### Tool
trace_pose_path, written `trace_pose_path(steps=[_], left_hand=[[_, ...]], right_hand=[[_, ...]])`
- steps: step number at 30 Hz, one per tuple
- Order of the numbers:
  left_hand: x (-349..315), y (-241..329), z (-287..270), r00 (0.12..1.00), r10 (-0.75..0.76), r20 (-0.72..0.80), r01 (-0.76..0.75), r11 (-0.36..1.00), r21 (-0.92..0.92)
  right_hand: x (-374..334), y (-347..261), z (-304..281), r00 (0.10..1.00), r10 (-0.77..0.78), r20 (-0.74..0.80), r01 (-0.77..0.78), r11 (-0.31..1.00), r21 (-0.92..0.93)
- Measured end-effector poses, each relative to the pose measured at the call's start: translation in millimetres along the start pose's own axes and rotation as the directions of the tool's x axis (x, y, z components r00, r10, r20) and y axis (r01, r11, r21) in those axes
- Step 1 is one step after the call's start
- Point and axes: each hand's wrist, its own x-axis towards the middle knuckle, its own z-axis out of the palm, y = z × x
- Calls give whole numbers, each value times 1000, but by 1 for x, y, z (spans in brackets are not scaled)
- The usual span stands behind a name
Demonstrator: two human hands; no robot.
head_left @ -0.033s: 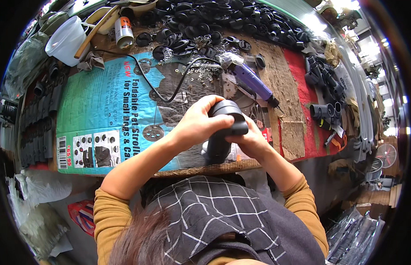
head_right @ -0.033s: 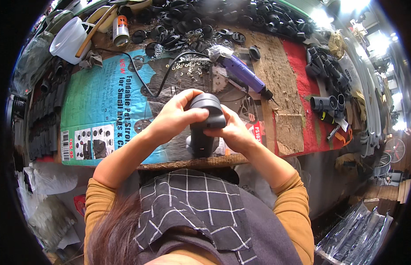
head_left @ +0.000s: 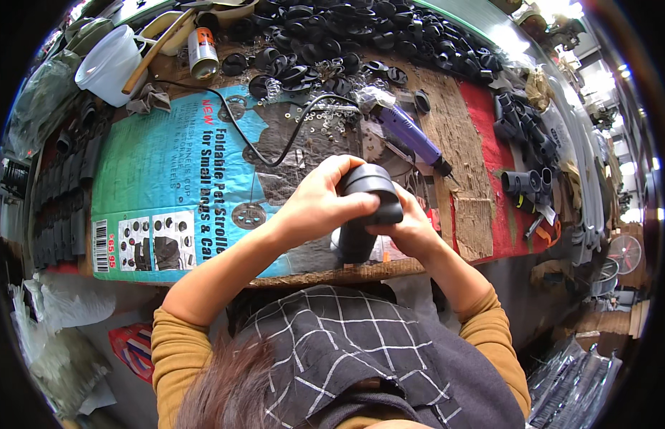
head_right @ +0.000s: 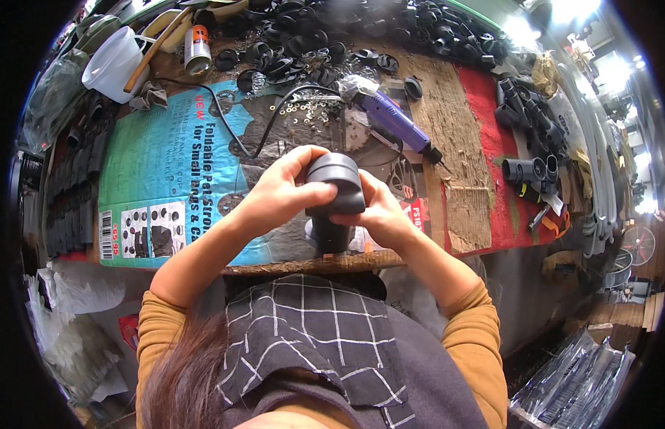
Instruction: The person repeatedly places small metal rings into a black cylindrical component and uses a purple heat gun to apply heat. The person handles the component and rings one at a time, repeatedly heating and seating the rings throughout the clip.
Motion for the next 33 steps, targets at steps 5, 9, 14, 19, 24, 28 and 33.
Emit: trace_pose_path(steps=[5,9,14,19,24,28,33], left_hand=[[-21,15,-2,873,488,25,-353,594,723],[-21,2,-6,841,541,7,-381,582,719],[-25,-29,-21,844,535,-16,-380,619,687],[-36,-65,-2,883,387,-267,-193,817,543],[-13,-85,-11,798,504,-331,-244,772,587],[-5,-83,-24,841,459,-286,-251,800,546],[-8,-78,-21,864,396,-311,-197,834,515]], right_hand=[[-2,-20,25,988,-153,7,125,779,-615],[-5,-25,34,987,-159,2,104,635,-765],[17,-1,27,845,-467,261,343,97,-935],[49,48,45,722,-592,358,-83,-588,-805],[34,53,60,754,-582,304,264,-155,-952],[70,25,25,743,-655,136,317,165,-934],[146,19,-9,770,-612,182,225,-7,-974]])
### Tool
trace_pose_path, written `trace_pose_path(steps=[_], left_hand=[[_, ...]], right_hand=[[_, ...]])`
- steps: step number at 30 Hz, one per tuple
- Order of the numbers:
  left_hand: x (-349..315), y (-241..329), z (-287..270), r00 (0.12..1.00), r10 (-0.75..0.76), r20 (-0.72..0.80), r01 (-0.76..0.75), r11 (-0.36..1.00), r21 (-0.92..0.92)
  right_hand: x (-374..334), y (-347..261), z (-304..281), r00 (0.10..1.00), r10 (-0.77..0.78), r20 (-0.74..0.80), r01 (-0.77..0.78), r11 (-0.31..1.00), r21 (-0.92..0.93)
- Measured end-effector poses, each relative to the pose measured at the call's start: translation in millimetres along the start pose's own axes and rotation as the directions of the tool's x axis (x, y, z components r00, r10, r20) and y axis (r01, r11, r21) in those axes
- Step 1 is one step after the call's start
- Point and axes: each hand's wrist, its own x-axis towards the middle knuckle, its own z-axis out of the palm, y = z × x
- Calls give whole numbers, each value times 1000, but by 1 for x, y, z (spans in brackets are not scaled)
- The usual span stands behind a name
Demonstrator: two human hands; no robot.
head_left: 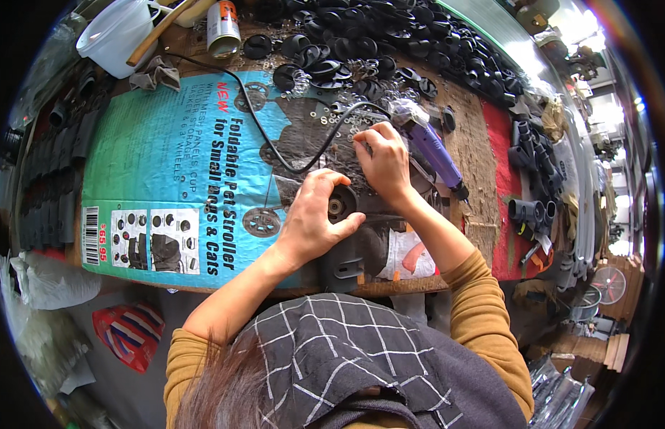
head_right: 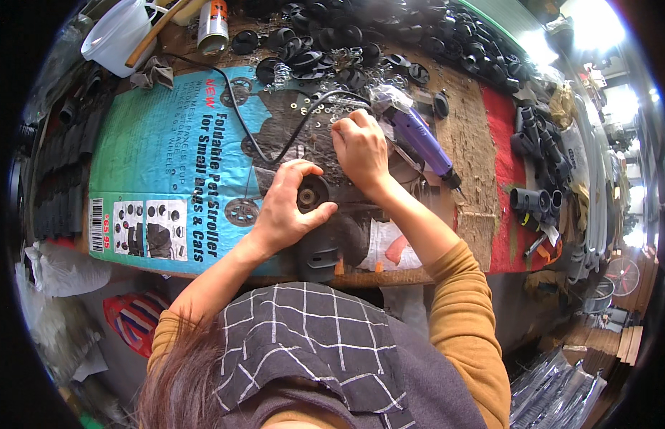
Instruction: The person repeatedly places small metal rings into a black cylindrical component and uses a purple heat gun to apply heat. The person handles the component and rings one at a time, repeatedly heating and seating the rings throughout the clip.
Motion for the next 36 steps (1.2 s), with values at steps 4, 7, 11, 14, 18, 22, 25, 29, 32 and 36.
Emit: trace_pose_path(steps=[4,7,11,14,18,22,25,29,32,36], left_hand=[[1,0,1,1000,-9,-8,9,1000,-27],[1,-1,0,1000,-12,-14,12,1000,-20],[0,-2,1,999,24,-27,-24,1000,-8],[-1,-3,4,997,-54,-48,51,997,-50],[-3,-5,6,997,-58,-60,57,998,-18],[-4,-5,5,997,-62,-52,60,998,-29],[-3,-4,5,996,-59,-60,56,998,-36],[-2,-1,4,996,-69,-53,66,996,-55],[-2,1,2,997,-74,-32,73,997,-29],[-2,3,1,997,-76,-20,76,997,-25]], right_hand=[[8,10,17,997,49,59,-47,998,-31],[11,7,13,999,-6,50,9,999,-44],[0,-17,-10,993,100,60,-109,980,165],[-29,-43,-31,976,140,167,-193,908,372],[-48,-59,-37,954,99,283,-196,920,340],[-45,-59,-34,960,63,274,-148,941,303],[-46,-62,-35,963,61,264,-143,942,304],[-46,-59,-38,960,173,222,-250,886,390],[-30,-32,-39,975,213,64,-222,944,246],[2,17,-19,991,127,47,-122,988,-89]])
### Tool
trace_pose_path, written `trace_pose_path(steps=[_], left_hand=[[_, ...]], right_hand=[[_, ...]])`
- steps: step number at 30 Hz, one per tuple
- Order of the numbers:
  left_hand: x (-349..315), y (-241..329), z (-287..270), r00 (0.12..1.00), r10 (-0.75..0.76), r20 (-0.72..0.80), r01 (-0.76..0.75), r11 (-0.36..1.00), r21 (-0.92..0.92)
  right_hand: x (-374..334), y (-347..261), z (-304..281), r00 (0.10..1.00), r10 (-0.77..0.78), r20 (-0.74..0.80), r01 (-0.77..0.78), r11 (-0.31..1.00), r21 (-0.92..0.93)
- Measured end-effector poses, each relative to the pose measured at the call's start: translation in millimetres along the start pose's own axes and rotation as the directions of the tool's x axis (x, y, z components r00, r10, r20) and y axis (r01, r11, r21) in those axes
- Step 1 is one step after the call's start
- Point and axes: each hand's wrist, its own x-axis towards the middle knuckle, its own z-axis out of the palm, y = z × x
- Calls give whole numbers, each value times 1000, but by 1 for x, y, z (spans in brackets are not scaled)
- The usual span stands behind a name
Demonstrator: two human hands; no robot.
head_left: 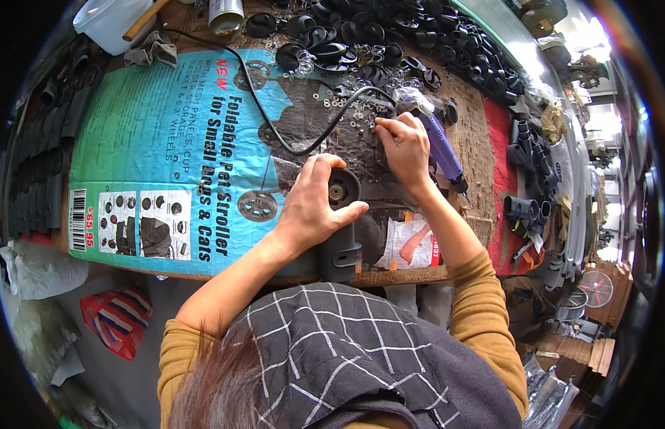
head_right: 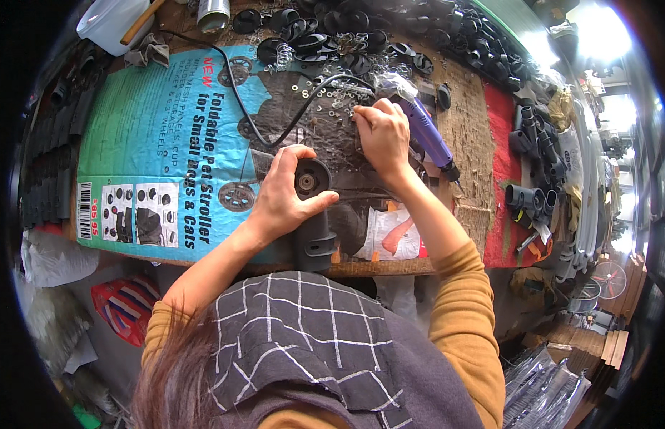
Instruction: The person repeatedly places small metal rings into a black cylindrical component and uses a purple heat gun to apply heat. The person handles the component and rings one at a time, repeatedly heating and seating the rings throughout the clip.
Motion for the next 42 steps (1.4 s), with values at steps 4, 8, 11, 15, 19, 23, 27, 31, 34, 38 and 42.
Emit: trace_pose_path(steps=[4,8,11,15,19,23,27,31,34,38,42], left_hand=[[1,-1,0,999,30,-24,-31,999,-10],[0,-3,1,999,35,-15,-35,999,-1],[0,-6,2,997,73,-18,-74,997,-10],[-4,-9,7,956,239,-169,-234,971,47],[-7,-9,11,971,175,-162,-173,984,26],[-9,-9,12,977,171,-127,-168,985,31],[-8,-8,11,971,199,-133,-193,980,56],[-7,-6,12,961,226,-159,-217,974,71],[-8,-6,11,966,214,-147,-203,975,86],[-7,-6,11,969,202,-143,-192,978,80],[-8,-6,11,970,203,-131,-193,978,82]], right_hand=[[9,24,14,991,-123,-62,111,979,-172],[15,18,22,977,-193,-93,172,964,-202],[22,2,17,988,-143,-65,128,973,-193],[-5,-26,-13,971,177,161,-232,865,445],[-59,-54,-37,757,199,623,-654,250,714],[-77,-58,-34,800,294,524,-597,296,746],[-41,14,-44,974,217,-73,-198,958,207],[-21,81,-51,945,320,72,-297,928,-225],[-20,81,-60,950,310,26,-309,950,-43],[-25,31,-72,934,342,-103,-178,694,698],[-34,-18,-62,913,341,-225,14,525,851]])
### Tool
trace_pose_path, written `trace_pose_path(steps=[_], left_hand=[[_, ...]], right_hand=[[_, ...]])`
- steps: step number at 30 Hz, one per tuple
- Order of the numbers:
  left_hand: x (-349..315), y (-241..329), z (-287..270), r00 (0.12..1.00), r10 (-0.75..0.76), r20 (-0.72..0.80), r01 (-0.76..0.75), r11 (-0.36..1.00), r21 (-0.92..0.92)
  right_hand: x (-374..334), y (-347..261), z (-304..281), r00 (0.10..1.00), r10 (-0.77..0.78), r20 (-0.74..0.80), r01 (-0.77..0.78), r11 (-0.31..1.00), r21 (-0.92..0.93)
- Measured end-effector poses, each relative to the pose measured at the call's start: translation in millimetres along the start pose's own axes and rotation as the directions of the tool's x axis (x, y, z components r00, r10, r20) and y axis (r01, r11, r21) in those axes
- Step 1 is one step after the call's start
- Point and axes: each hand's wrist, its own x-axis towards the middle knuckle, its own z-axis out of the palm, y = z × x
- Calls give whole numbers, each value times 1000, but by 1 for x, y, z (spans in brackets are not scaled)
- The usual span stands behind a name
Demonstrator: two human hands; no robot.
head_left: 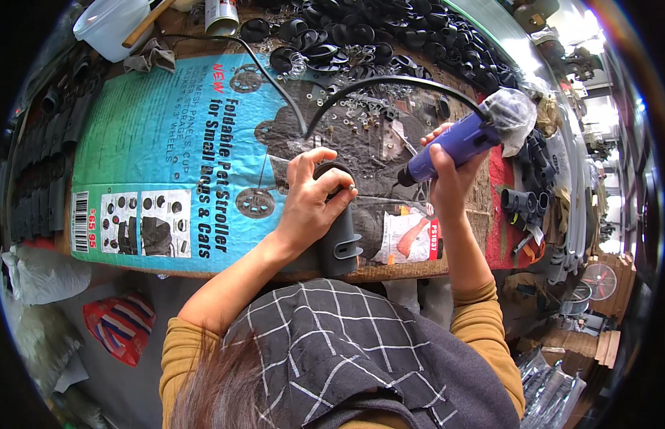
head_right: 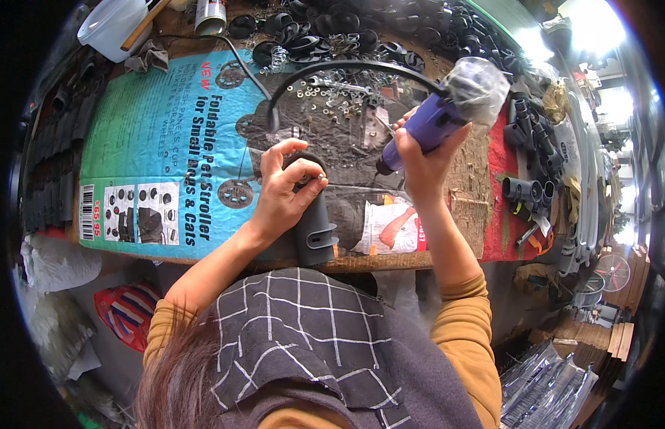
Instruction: The person repeatedly places small metal rings into a black cylindrical component and uses a purple heat gun to apply heat. The person handles the component and rings one at a time, repeatedly heating and seating the rings throughout the clip.
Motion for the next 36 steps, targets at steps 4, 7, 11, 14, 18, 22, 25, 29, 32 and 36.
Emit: trace_pose_path(steps=[4,7,11,14,18,22,25,29,32,36], left_hand=[[-1,-1,-1,1000,-12,11,12,1000,11],[-1,0,0,1000,-9,6,9,1000,16],[-1,0,1,999,-36,-1,36,999,-14],[0,0,-1,1000,-12,16,12,1000,-1],[1,0,-1,1000,-6,10,6,1000,11],[2,0,-1,1000,10,4,-10,1000,-2],[2,0,-3,998,-7,56,7,1000,0],[1,-1,-2,999,-18,38,19,999,-37],[1,-4,1,1000,18,-20,-20,995,-100],[0,-6,1,998,-57,-32,55,997,-48]], right_hand=[[-5,-17,18,994,94,46,-99,988,117],[-13,-39,25,987,159,34,-158,891,426],[-17,-62,34,978,30,207,-136,842,522],[-19,-65,42,985,9,171,-100,839,535],[-18,-64,45,986,27,163,-111,840,531],[-19,-63,42,979,-9,205,-109,823,558],[-21,-62,41,978,-16,206,-74,904,420],[-22,-66,44,971,53,235,-130,938,323],[-24,-76,50,941,46,337,-188,896,402],[-31,-97,55,901,158,404,-192,980,45]])
